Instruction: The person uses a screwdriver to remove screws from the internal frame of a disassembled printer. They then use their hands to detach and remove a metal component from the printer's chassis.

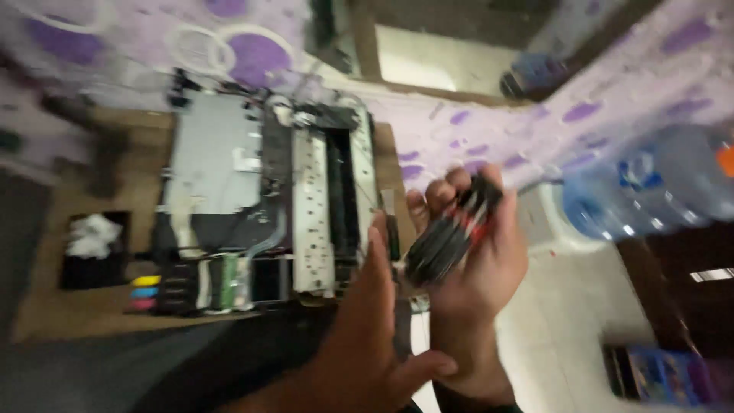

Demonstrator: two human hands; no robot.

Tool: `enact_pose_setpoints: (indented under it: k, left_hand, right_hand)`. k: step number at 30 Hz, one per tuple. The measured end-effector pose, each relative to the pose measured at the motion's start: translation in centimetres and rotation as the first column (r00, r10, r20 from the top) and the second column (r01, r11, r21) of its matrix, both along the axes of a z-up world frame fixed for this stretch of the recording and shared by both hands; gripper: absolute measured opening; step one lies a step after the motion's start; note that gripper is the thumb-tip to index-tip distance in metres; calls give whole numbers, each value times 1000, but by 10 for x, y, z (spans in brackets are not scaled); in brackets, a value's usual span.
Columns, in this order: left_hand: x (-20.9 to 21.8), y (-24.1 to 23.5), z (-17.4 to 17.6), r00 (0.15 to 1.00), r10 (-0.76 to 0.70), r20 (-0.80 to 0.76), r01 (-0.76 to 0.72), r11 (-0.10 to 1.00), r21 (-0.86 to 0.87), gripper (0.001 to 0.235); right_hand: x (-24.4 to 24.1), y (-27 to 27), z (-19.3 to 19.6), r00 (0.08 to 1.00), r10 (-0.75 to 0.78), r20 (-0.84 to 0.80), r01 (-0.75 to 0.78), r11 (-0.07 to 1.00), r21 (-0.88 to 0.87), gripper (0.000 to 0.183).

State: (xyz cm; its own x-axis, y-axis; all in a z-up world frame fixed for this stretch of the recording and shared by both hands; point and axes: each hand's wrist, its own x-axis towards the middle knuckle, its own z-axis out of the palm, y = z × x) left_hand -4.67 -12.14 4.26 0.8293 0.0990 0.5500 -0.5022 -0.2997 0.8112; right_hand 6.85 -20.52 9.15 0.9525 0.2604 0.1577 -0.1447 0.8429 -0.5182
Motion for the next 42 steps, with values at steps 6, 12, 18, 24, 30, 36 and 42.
enact_pose_setpoints:
  k: [6,12,18,24,30,36,42]
  left_hand:
    - [-25,19,26,975,212,-61,-220,944,-247,79]
    - [-20,45,5,952,237,194,-237,971,-26,46]
    - [-21,54,6,956,262,132,-270,962,45,57]
    - [-19,51,3,969,221,108,-227,973,47,46]
    - [-15,46,7,947,281,158,-284,959,-5,42]
    - [-13,45,-9,949,275,155,-276,961,-15,42]
    - [-23,39,9,932,119,-341,-203,954,-222,72]
  right_hand:
    - [-46,42,-25,710,-272,650,382,924,-31,34]
    - [-49,52,-24,774,15,633,12,999,-39,39]
    - [-43,53,-24,788,134,601,-117,991,-67,40]
    - [-41,51,-28,859,149,490,-204,977,61,38]
    - [-40,52,-32,909,65,412,-101,993,67,37]
    - [-36,55,-35,899,70,432,-96,995,39,35]
    - [-38,54,-31,834,256,490,-246,966,-86,43]
